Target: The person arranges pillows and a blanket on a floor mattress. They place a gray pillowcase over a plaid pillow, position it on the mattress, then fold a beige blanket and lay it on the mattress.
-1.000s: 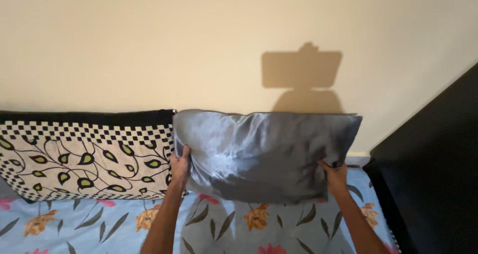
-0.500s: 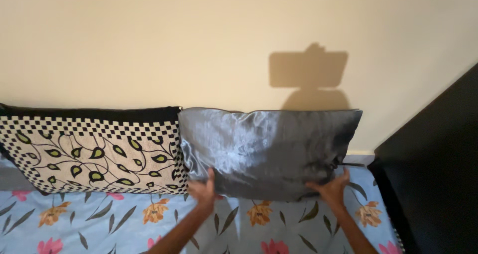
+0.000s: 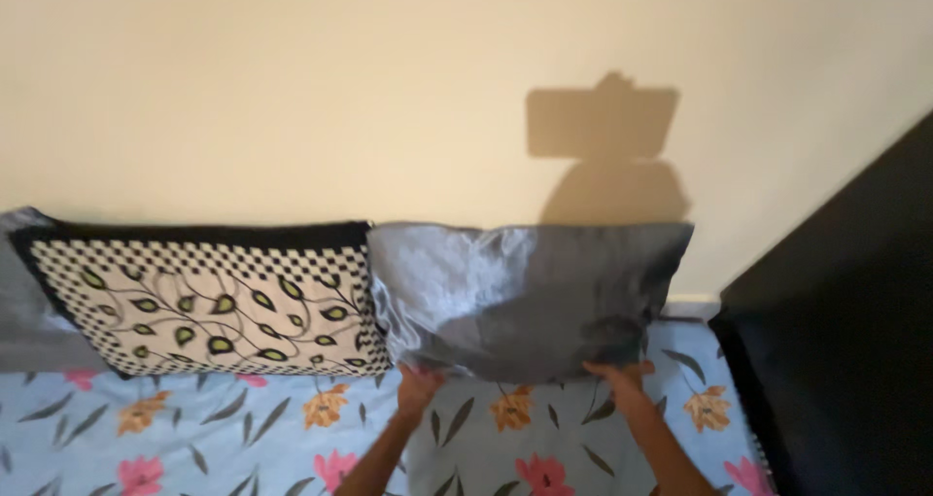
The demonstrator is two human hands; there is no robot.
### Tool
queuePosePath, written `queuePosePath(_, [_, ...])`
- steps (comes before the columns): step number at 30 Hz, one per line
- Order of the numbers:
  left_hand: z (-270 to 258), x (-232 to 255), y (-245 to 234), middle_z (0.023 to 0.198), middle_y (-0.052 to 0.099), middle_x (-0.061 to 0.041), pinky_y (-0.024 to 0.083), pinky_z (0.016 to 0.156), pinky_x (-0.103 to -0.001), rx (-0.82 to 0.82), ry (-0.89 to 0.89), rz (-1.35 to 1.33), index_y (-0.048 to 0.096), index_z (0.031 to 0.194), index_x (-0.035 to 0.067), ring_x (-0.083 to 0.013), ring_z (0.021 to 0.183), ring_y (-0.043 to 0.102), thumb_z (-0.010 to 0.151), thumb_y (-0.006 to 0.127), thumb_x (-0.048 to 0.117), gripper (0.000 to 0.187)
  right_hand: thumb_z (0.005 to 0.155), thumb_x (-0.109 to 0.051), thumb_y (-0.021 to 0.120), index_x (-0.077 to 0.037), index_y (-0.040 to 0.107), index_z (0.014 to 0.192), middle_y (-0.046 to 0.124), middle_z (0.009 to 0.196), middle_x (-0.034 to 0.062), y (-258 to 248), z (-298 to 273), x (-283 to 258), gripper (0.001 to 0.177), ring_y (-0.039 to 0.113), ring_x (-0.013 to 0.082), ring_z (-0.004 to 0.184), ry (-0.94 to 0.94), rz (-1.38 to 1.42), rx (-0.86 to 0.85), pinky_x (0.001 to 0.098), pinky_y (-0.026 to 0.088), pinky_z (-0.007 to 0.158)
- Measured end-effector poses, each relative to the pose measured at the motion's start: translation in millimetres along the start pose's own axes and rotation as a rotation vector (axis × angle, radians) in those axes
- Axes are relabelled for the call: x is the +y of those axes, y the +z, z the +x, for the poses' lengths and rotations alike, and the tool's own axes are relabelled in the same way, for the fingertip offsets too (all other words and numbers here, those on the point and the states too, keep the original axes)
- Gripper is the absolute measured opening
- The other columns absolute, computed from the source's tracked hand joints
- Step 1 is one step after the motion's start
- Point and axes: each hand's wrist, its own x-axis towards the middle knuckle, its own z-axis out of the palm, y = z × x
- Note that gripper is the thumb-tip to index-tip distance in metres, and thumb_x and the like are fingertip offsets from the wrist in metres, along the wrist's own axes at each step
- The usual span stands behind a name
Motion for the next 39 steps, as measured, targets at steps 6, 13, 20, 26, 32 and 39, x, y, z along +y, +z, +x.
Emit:
queuePosePath(6, [-135, 73, -99, 0.16, 0.027, -0.022, 0.051, 0.099, -0.046, -0.077, 0.262, 0.516, 0.022, 0.154, 0.01, -0.0401, 0.137, 0.045, 0.08, 0.083, 0.035, 0.1, 0.053, -0.02, 0.099, 0.007, 0.021, 0.147, 0.036, 0.144, 0.0308, -5, -146, -92, 0.125, 0.038, 0.0433, 0.134, -0.6, -0.402, 0.367, 0.0515, 0.037, 0.112])
queuePosePath(13, [-286, 221, -239, 0.162, 0.029, -0.013, 0.048, 0.106, -0.045, -0.063, 0.267, 0.566, 0.033, 0.155, 0.015, -0.0346, 0.145, 0.039, 0.082, 0.078, 0.027, 0.087, 0.051, -0.022, 0.093, 0.004, 0.036, 0.141, 0.043, 0.141, 0.0234, -34, -338, -232, 0.11, 0.039, 0.0415, 0.136, -0.78, -0.577, 0.287, 0.0479, 0.03, 0.118])
queuePosePath(20, [-413, 311, -368, 0.15, 0.046, -0.021, 0.044, 0.108, -0.045, 0.023, 0.441, 0.38, 0.039, 0.147, 0.004, -0.0385, 0.133, 0.051, 0.083, 0.077, 0.027, 0.078, 0.05, -0.029, 0.098, 0.008, 0.034, 0.139, 0.043, 0.138, 0.0263, -69, -497, -342, 0.115, 0.039, 0.0417, 0.132, -0.658, -0.574, 0.244, 0.0466, 0.033, 0.113])
queuePosePath(26, [-477, 318, -459, 0.136, 0.061, -0.02, 0.049, 0.101, -0.045, 0.065, 0.355, 0.296, 0.047, 0.142, 0.004, -0.0378, 0.123, 0.06, 0.082, 0.076, 0.027, 0.07, 0.055, -0.031, 0.095, 0.008, 0.036, 0.135, 0.045, 0.133, 0.0267, -85, -595, -365, 0.107, 0.044, 0.0399, 0.127, -0.704, -0.47, 0.234, 0.0453, 0.037, 0.109])
queuePosePath(32, [-553, 256, -534, 0.123, 0.068, -0.025, 0.051, 0.097, -0.047, 0.11, 0.36, 0.241, 0.05, 0.14, 0.004, -0.0421, 0.116, 0.063, 0.083, 0.076, 0.028, 0.067, 0.062, -0.029, 0.096, 0.005, 0.033, 0.137, 0.047, 0.128, 0.0235, -72, -715, -331, 0.103, 0.05, 0.0362, 0.119, -0.588, -0.305, 0.16, 0.0432, 0.042, 0.104])
queuePosePath(39, [-668, 162, -619, 0.124, 0.066, -0.027, 0.05, 0.098, -0.05, 0.08, 0.234, 0.271, 0.047, 0.142, 0.002, -0.0448, 0.115, 0.063, 0.083, 0.076, 0.034, 0.073, 0.058, -0.02, 0.097, 0.0, 0.034, 0.135, 0.056, 0.112, 0.0138, -54, -866, -243, 0.101, 0.056, 0.0252, 0.101, -0.335, -0.223, 0.073, 0.0371, 0.049, 0.089])
